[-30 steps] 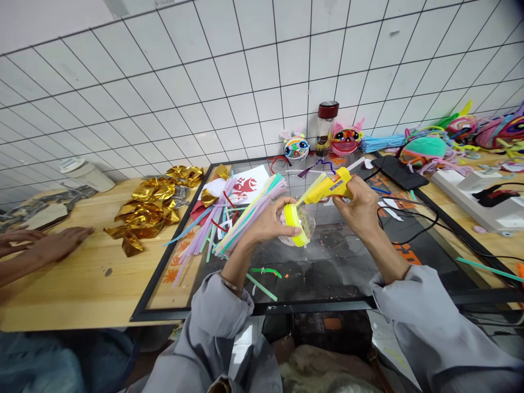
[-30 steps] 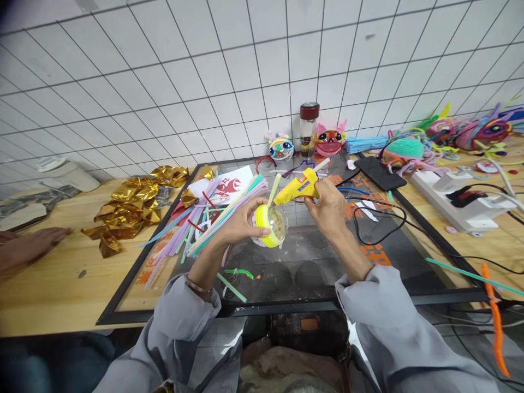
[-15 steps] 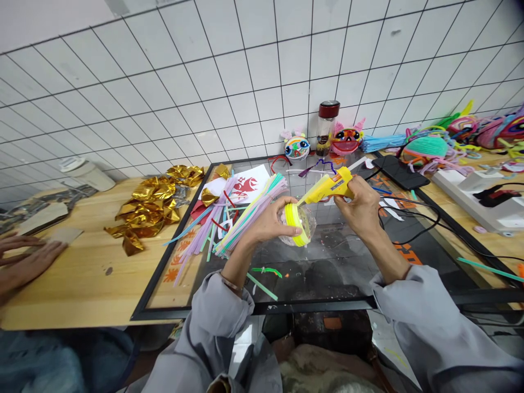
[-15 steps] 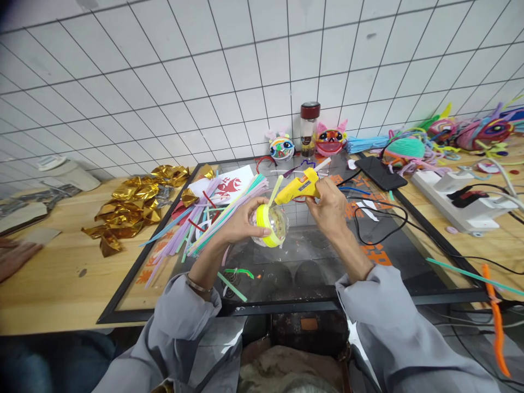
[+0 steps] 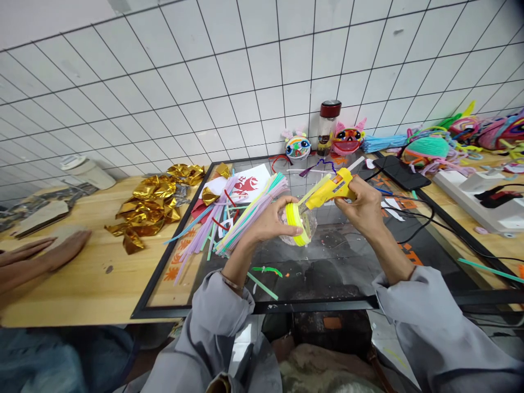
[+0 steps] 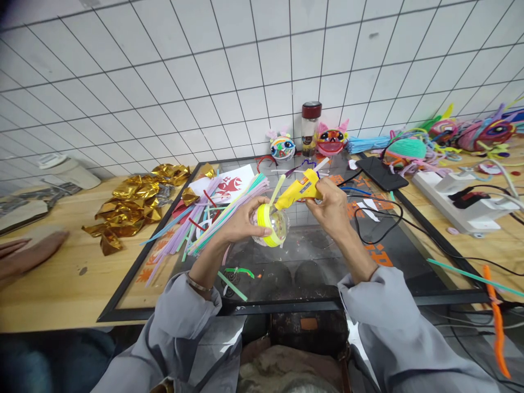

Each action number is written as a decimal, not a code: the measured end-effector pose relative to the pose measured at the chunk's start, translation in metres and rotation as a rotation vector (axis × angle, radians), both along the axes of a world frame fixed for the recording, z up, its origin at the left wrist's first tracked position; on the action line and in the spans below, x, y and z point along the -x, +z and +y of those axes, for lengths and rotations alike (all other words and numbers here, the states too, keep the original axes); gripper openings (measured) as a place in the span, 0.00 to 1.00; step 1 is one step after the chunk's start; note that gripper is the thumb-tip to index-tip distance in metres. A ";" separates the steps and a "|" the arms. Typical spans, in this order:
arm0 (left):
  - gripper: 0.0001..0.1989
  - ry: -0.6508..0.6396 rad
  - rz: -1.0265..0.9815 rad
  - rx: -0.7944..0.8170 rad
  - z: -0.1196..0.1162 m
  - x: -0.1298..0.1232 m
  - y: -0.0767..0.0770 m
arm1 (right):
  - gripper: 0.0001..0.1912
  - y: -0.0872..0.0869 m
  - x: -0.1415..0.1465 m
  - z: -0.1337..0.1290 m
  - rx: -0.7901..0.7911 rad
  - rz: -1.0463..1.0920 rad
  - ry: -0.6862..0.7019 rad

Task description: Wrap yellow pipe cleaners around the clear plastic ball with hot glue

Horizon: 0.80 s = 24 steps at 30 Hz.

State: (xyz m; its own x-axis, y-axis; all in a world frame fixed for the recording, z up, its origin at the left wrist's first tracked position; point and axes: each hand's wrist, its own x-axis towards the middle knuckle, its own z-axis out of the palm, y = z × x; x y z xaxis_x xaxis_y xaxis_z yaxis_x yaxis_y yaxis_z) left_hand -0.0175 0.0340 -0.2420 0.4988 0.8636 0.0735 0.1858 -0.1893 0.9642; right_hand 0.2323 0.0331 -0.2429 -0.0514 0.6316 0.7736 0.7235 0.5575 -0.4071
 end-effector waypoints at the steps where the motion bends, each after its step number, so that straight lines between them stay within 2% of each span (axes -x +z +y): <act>1: 0.36 0.001 0.001 -0.004 0.000 0.000 0.000 | 0.14 0.000 0.000 0.000 0.000 0.001 0.003; 4: 0.36 0.002 0.006 -0.015 0.000 0.000 0.000 | 0.13 0.000 0.000 0.000 -0.009 0.000 0.006; 11: 0.36 -0.020 0.003 -0.013 0.000 0.001 -0.001 | 0.14 -0.001 0.003 -0.001 -0.044 -0.013 -0.092; 24: 0.36 -0.025 -0.017 0.027 -0.003 -0.002 0.005 | 0.13 -0.003 0.004 -0.001 -0.058 -0.017 -0.095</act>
